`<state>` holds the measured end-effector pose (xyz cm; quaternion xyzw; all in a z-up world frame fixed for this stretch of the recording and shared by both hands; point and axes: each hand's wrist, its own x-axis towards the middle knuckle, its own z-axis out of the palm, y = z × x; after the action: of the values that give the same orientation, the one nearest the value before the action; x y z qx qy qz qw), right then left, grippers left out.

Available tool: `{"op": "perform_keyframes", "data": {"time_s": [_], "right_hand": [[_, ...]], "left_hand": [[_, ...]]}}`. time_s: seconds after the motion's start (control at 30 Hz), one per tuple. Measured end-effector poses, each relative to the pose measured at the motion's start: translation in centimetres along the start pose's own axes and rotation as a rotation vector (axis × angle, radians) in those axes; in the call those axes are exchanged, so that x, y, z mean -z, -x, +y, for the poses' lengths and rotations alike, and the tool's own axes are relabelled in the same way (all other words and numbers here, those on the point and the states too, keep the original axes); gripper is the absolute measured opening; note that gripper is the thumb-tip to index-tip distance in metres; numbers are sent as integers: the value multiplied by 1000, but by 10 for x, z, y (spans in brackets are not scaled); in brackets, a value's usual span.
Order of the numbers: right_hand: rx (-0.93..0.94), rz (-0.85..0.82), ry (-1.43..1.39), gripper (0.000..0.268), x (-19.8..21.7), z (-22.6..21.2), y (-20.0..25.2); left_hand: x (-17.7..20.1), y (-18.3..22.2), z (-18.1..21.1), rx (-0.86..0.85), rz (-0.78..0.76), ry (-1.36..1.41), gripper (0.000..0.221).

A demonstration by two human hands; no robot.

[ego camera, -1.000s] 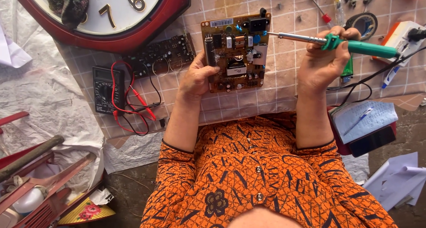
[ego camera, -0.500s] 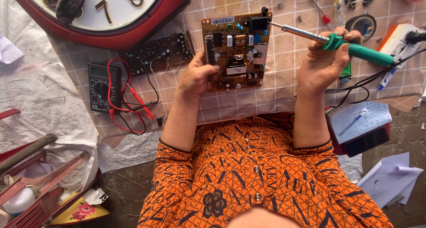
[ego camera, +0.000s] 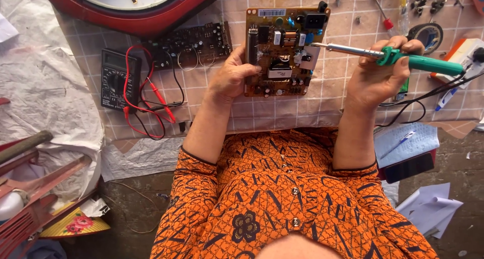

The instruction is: Soldering electronic components onto a circuit board and testing the connections with a multimeter.

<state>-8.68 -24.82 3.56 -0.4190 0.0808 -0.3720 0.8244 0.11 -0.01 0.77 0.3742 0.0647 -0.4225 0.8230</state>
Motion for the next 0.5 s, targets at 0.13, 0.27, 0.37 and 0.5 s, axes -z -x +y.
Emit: {"op": "perform_keyframes", "data": {"time_s": [0.13, 0.27, 0.37, 0.5], "right_hand": [[15, 28, -25, 12, 6, -5, 0], [230, -49, 124, 15, -18, -31, -9], [500, -185, 391, 19, -57, -49, -14], [663, -296, 565, 19, -67, -53, -13]], "left_hand": [[0, 2, 3, 11, -5, 10, 65], [-2, 3, 0, -16, -5, -11, 56], [-1, 4, 1, -32, -8, -21, 59], [0, 7, 1, -81, -72, -32, 54]]}}
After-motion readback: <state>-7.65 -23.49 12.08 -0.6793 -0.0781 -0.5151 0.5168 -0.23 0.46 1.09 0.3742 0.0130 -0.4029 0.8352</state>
